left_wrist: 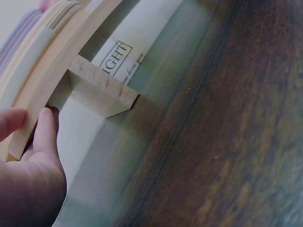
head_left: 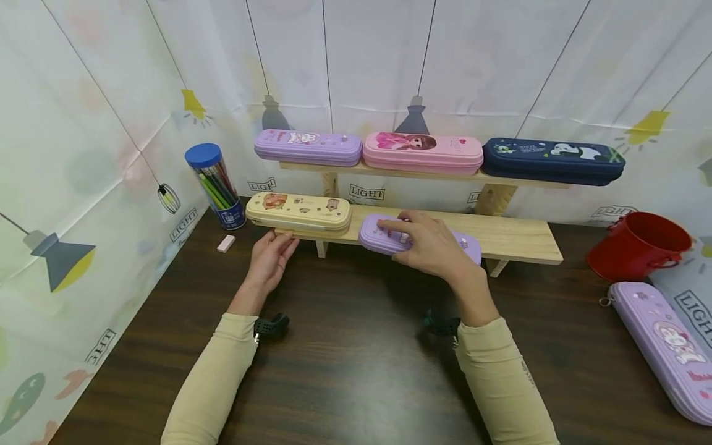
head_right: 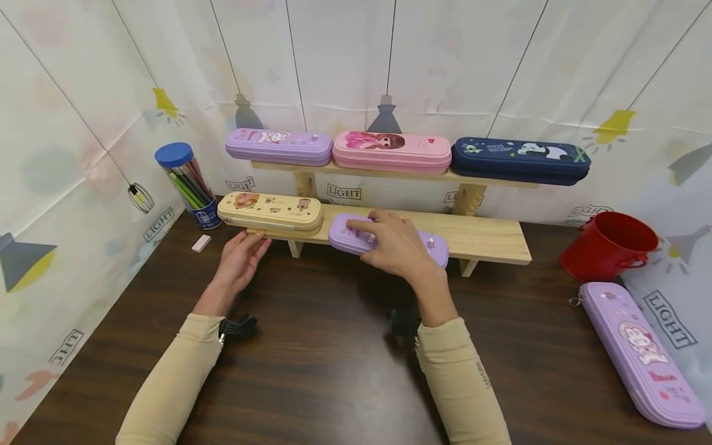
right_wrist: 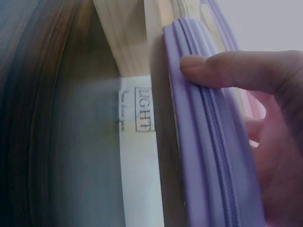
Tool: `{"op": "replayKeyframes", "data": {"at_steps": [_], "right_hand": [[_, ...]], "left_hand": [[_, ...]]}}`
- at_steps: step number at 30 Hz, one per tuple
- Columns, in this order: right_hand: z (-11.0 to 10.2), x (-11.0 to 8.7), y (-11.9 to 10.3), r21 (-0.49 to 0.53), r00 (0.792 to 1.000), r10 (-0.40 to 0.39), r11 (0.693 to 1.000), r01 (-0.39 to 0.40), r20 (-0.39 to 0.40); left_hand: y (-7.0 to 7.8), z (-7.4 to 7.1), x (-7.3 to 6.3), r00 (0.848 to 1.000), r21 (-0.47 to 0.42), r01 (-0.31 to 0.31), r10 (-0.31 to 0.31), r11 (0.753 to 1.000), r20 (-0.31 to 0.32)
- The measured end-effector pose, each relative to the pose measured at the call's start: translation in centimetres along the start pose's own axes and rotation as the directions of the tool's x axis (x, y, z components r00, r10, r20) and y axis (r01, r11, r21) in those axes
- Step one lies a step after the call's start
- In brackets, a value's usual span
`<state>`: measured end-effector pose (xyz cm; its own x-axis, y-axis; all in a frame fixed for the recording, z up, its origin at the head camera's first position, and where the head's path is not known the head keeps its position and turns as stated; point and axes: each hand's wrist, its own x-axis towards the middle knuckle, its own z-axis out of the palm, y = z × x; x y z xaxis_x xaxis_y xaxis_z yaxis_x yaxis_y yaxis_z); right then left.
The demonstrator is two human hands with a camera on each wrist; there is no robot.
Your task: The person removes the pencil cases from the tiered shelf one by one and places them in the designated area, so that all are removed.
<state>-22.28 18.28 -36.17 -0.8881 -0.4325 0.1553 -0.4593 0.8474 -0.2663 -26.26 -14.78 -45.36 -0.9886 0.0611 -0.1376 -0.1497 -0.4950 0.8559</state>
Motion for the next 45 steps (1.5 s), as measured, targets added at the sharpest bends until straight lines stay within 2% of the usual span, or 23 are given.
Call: {"op": "replayKeyframes", "data": {"at_steps": [7,17,25,34,39,45], "right_hand": [[-0.4,-1.2,0.7,-0.002,0.999,0.024,1.000,-0.024,-0.037],[-0.8,-3.1,0.9,0.071,0.998,0.052,0.996,-0.050,-0.027],[-1.6,-5.6,1.4,0.085,0.990,0.137,0.987,-0.135,-0.014],[-1.9,-8.4,3.0,0.099,0.986,0.155,0.984,-0.149,-0.056],[-2.4,-10.0,3.9,0.122,0.979,0.202,0.972,-0.200,-0.009],[-4.0,-12.1,5.5,0.155,0.961,0.273,0.948,-0.277,0.048]], "left_hand": [[0.0,0.1,-0.1,1.000,-0.012,-0.011,0.011,1.000,0.010],[0.1,0.2,-0.3,1.000,-0.004,-0.005,0.005,1.000,-0.005],[0.1,0.3,-0.4,1.000,0.000,0.002,-0.002,1.000,-0.007],[0.0,0.3,-0.4,1.000,0.004,0.008,-0.008,1.000,-0.003],[0.0,0.4,-0.5,1.000,0.001,0.005,-0.005,1.000,-0.010],[0.1,0.3,-0.5,1.000,-0.008,0.002,-0.002,1.000,-0.001]]}}
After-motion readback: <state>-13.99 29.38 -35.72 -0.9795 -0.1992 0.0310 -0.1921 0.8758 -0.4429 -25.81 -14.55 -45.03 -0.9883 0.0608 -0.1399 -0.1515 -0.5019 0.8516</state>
